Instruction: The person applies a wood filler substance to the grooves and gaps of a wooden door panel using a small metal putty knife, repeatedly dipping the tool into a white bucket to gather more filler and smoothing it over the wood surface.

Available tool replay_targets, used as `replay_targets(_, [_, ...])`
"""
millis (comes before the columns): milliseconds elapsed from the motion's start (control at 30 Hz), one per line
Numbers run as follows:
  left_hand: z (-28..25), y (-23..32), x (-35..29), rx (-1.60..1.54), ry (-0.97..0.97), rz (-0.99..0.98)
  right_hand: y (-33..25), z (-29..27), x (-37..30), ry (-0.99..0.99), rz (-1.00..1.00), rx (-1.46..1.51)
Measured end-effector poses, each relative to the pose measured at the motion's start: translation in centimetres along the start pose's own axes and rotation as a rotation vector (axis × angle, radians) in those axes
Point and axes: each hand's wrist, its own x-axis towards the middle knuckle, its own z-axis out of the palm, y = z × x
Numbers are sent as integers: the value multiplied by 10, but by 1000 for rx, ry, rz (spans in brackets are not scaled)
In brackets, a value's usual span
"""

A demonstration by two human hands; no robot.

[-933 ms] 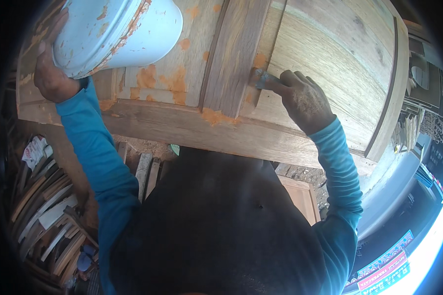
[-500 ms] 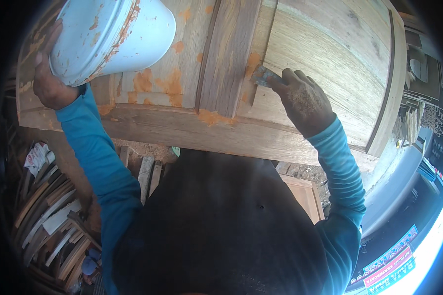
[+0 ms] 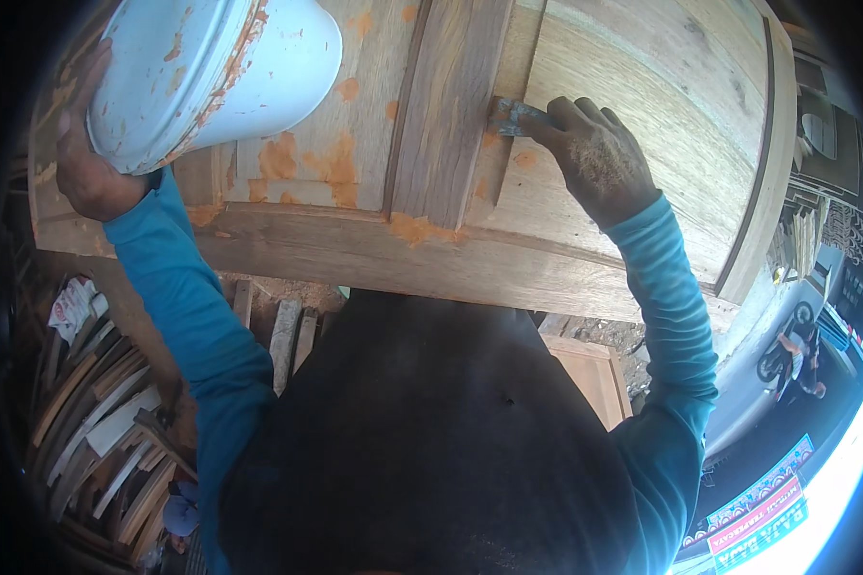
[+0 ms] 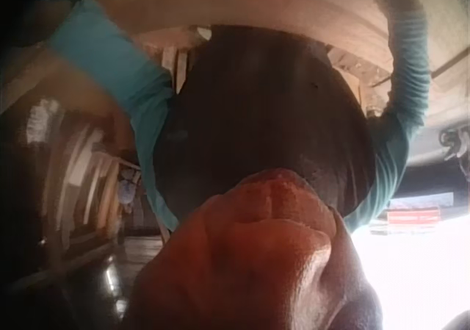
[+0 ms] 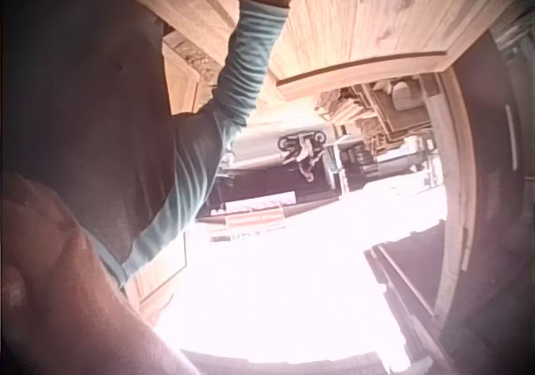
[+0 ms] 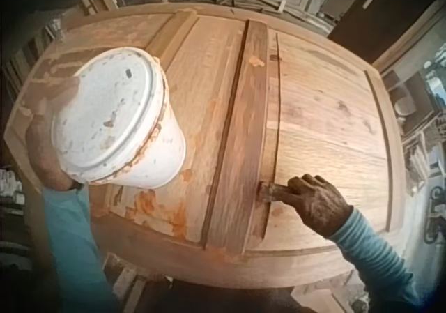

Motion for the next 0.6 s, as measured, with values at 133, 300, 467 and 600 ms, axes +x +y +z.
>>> replay_targets(133, [-7,-6,3,61,5,-40,-9,-13,-7,-128,66,48])
replay_targets(300, [-8,-8,5,-11,13,-44,-21,-32,-4,-157,91,42])
replay_targets(467, [-7,-11,10,29,-21,-4,-22,-25,-6,-108,86,24])
replay_targets(600, [-4,-15,19,-22,-28,4,-34,-32,-12,-128,194,96])
